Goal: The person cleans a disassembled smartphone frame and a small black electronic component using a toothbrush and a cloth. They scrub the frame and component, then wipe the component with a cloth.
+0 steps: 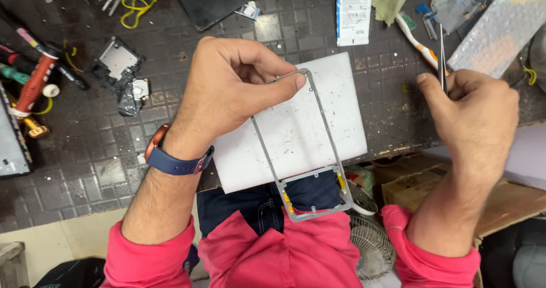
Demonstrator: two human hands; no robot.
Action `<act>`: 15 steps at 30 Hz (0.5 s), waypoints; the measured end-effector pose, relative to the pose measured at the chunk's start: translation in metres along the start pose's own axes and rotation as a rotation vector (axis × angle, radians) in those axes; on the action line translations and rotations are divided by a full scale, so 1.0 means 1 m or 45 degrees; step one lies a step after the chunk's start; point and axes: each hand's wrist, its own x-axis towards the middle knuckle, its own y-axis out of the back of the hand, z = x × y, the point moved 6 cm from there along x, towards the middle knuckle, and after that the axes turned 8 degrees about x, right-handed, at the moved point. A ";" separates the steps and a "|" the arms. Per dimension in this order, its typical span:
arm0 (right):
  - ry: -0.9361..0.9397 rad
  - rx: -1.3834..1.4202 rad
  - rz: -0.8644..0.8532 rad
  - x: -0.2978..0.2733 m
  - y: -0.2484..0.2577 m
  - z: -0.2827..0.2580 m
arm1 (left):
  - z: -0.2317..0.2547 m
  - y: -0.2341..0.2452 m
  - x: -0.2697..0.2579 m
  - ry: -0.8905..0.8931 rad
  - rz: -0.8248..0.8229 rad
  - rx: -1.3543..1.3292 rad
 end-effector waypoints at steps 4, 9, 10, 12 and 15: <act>0.200 0.051 0.021 0.005 0.004 -0.009 | -0.007 -0.001 -0.001 0.065 -0.036 -0.146; 0.330 0.102 0.127 0.002 0.005 0.000 | -0.007 -0.001 0.000 0.036 -0.039 -0.141; 0.345 0.083 0.149 0.001 0.002 0.003 | -0.008 -0.001 0.000 0.047 -0.034 -0.134; 0.349 0.109 0.153 0.000 -0.006 0.013 | -0.010 -0.002 0.001 0.070 -0.028 -0.121; 0.360 0.094 0.193 0.000 -0.017 0.030 | -0.011 -0.003 0.001 0.104 -0.028 -0.162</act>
